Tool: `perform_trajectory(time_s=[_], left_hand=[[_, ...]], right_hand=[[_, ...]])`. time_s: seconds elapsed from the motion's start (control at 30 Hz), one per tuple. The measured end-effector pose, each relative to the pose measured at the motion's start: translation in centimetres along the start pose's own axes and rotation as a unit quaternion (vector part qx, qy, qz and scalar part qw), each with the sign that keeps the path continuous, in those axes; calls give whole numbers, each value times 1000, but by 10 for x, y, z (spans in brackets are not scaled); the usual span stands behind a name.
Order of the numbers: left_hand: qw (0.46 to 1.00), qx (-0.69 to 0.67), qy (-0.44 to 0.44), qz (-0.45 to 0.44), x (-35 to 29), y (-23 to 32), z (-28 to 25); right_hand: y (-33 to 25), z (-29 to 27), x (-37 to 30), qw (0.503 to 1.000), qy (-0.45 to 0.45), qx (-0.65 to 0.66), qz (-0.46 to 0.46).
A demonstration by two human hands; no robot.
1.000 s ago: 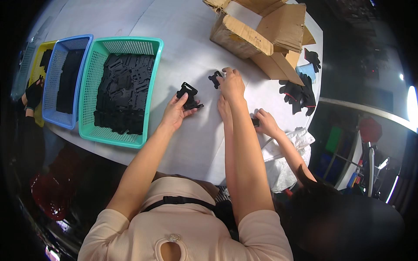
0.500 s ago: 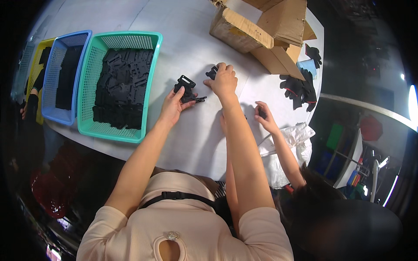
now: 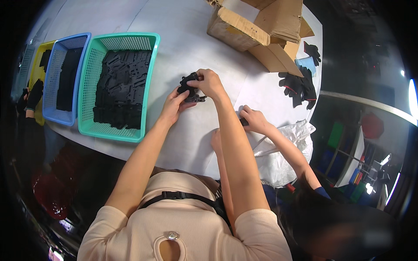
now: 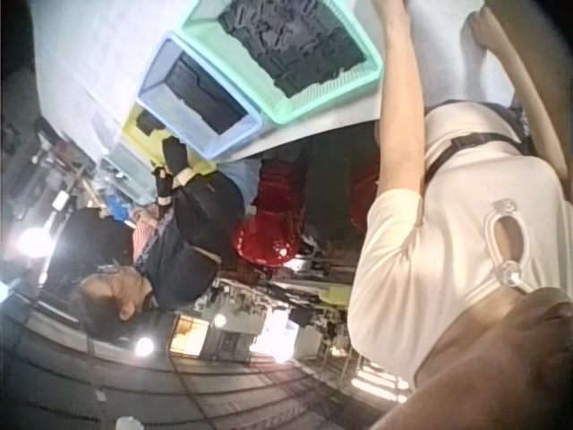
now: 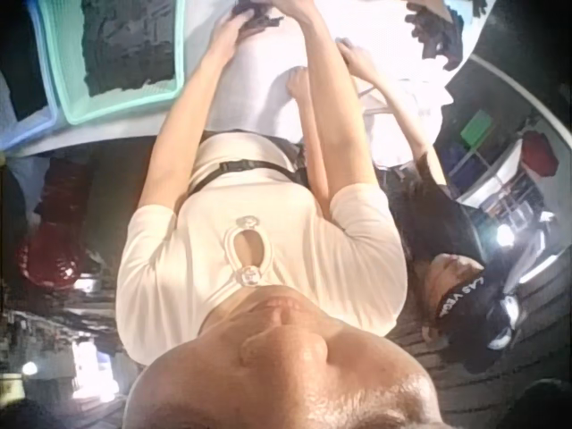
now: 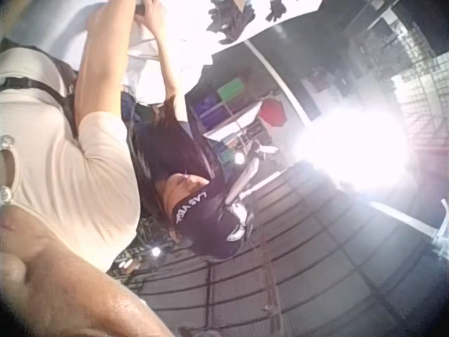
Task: The person sorts black plastic components by hand, moving them from a green basket and a cardboard box onto a table and into other baskets.
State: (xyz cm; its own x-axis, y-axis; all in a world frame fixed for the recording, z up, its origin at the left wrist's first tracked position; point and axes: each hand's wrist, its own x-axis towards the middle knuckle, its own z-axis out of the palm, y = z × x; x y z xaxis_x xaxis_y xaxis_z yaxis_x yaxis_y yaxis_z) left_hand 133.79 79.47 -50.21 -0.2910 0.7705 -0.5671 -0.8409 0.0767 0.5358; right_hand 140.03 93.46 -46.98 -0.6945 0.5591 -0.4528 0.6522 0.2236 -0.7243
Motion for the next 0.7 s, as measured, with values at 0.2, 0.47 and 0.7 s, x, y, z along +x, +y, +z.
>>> perform_trajectory(time_s=[0.2,0.47,0.7], left_hand=[[997,71,-7,13,-1,-2,-1],[820,525,71,217,-2,-24,21],[826,457,84,320,-74,34,36]], right_hand=[[21,-5,-10,989,15,141,39],[36,-11,-27,873,87,463,130],[-1,-6,-57,850,44,519,77]])
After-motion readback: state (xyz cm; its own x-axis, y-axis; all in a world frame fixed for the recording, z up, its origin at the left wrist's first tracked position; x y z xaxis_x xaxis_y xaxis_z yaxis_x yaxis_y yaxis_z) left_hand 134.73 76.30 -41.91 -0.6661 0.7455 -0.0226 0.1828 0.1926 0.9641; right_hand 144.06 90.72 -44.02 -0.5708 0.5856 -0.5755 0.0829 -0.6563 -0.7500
